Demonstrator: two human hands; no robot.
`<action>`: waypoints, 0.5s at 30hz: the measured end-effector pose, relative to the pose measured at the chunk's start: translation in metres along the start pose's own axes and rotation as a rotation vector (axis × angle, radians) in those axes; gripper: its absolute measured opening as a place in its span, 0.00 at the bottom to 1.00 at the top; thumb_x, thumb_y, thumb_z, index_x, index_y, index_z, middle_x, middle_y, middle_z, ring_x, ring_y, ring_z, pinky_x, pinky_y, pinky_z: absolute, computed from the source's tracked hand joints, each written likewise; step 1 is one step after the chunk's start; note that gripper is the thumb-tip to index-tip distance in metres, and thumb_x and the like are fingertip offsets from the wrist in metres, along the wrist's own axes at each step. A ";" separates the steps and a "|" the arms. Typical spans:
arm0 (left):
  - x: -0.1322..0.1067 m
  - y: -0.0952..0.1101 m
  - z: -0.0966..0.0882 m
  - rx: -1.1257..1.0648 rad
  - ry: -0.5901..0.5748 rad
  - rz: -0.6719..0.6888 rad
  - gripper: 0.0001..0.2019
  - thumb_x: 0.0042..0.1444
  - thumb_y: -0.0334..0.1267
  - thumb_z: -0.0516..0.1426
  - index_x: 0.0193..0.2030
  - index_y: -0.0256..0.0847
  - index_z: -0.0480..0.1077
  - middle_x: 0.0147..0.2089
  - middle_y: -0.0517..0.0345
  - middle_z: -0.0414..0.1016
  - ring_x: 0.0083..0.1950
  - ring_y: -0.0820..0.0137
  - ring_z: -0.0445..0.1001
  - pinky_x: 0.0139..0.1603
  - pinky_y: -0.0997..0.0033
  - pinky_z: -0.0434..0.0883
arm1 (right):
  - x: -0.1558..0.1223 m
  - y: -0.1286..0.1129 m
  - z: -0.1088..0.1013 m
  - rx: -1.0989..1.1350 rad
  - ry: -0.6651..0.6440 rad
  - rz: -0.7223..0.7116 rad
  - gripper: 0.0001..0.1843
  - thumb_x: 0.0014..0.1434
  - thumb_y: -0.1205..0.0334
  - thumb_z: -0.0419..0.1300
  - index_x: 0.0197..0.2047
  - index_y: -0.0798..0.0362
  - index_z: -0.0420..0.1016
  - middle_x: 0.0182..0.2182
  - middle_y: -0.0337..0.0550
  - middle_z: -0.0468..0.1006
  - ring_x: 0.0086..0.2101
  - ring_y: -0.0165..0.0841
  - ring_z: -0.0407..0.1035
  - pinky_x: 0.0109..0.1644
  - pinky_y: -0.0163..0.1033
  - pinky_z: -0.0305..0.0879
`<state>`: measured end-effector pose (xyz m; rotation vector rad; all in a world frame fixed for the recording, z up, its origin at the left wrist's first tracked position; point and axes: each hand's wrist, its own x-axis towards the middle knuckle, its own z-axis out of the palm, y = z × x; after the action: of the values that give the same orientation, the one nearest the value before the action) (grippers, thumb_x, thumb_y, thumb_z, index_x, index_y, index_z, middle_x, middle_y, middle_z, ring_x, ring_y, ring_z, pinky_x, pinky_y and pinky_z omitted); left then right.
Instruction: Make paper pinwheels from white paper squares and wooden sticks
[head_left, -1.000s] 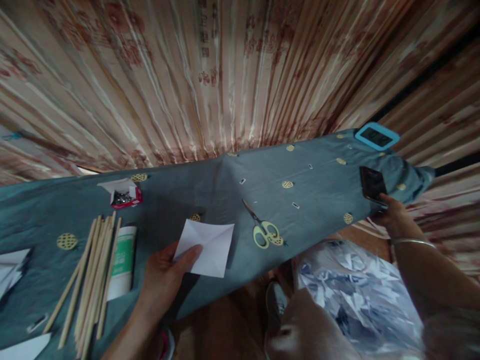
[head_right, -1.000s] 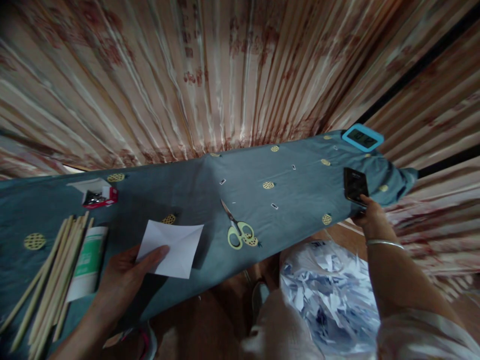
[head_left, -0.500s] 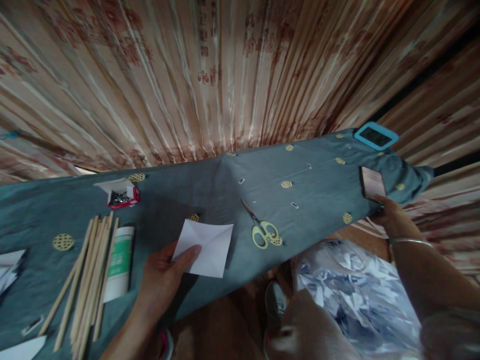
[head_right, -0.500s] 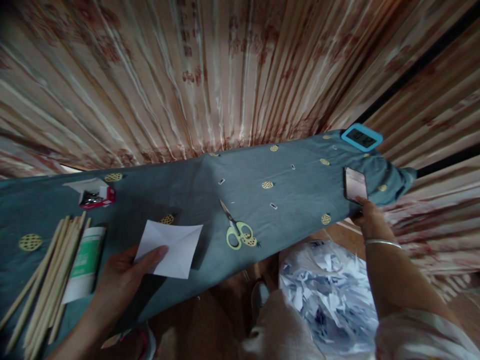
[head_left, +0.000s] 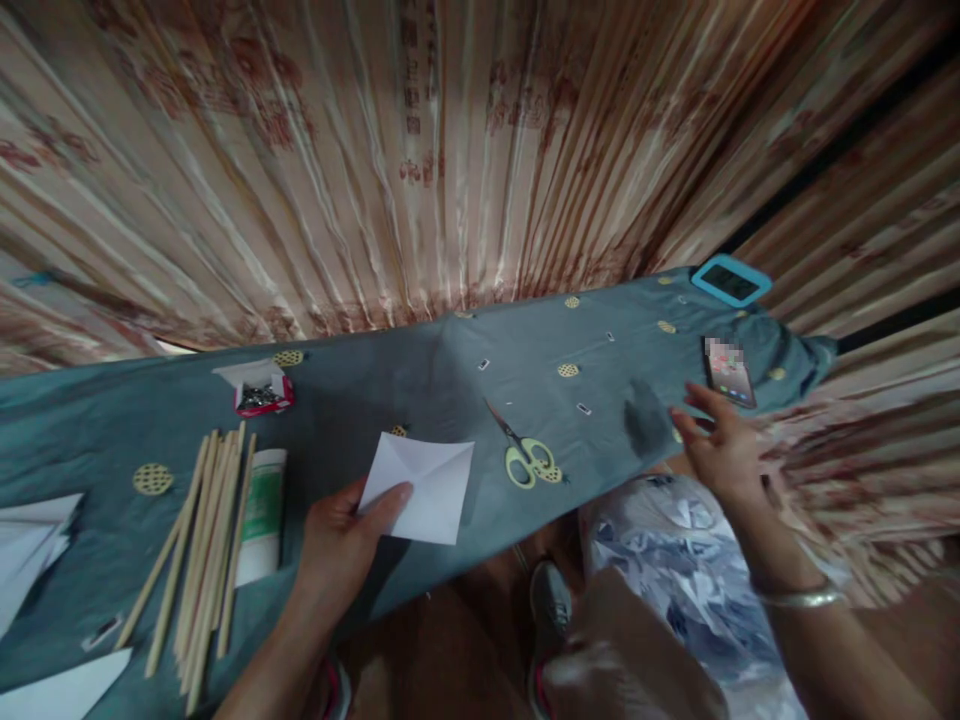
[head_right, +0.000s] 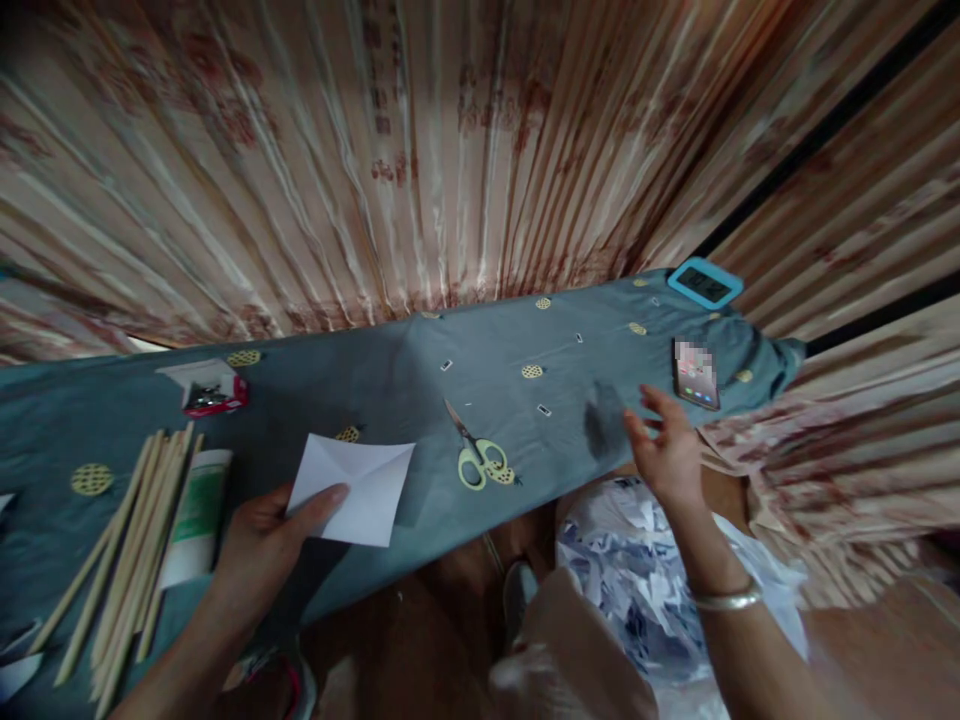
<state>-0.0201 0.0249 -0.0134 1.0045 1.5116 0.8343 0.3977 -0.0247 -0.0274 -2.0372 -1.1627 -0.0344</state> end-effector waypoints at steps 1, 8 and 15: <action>0.000 0.000 0.000 -0.015 0.000 0.002 0.19 0.34 0.50 0.67 0.31 0.37 0.80 0.32 0.52 0.83 0.34 0.57 0.79 0.34 0.65 0.76 | -0.015 -0.018 0.008 0.036 -0.096 -0.087 0.24 0.60 0.49 0.57 0.54 0.54 0.71 0.51 0.55 0.75 0.47 0.43 0.73 0.47 0.49 0.73; 0.000 -0.006 -0.001 -0.079 -0.027 0.021 0.20 0.36 0.50 0.67 0.34 0.39 0.80 0.34 0.54 0.83 0.35 0.60 0.79 0.36 0.67 0.76 | -0.058 -0.099 0.049 0.050 -0.283 -0.359 0.17 0.63 0.54 0.52 0.49 0.50 0.75 0.49 0.50 0.79 0.50 0.43 0.73 0.56 0.51 0.69; 0.000 -0.006 -0.003 -0.071 -0.047 0.022 0.21 0.36 0.52 0.67 0.33 0.38 0.80 0.34 0.53 0.83 0.35 0.60 0.79 0.35 0.68 0.76 | -0.009 -0.003 0.025 0.000 -0.083 0.011 0.20 0.55 0.50 0.56 0.45 0.52 0.78 0.41 0.50 0.82 0.38 0.43 0.75 0.46 0.49 0.71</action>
<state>-0.0244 0.0221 -0.0181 0.9835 1.4238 0.8688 0.3817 -0.0146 -0.0462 -2.0621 -1.2027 0.0564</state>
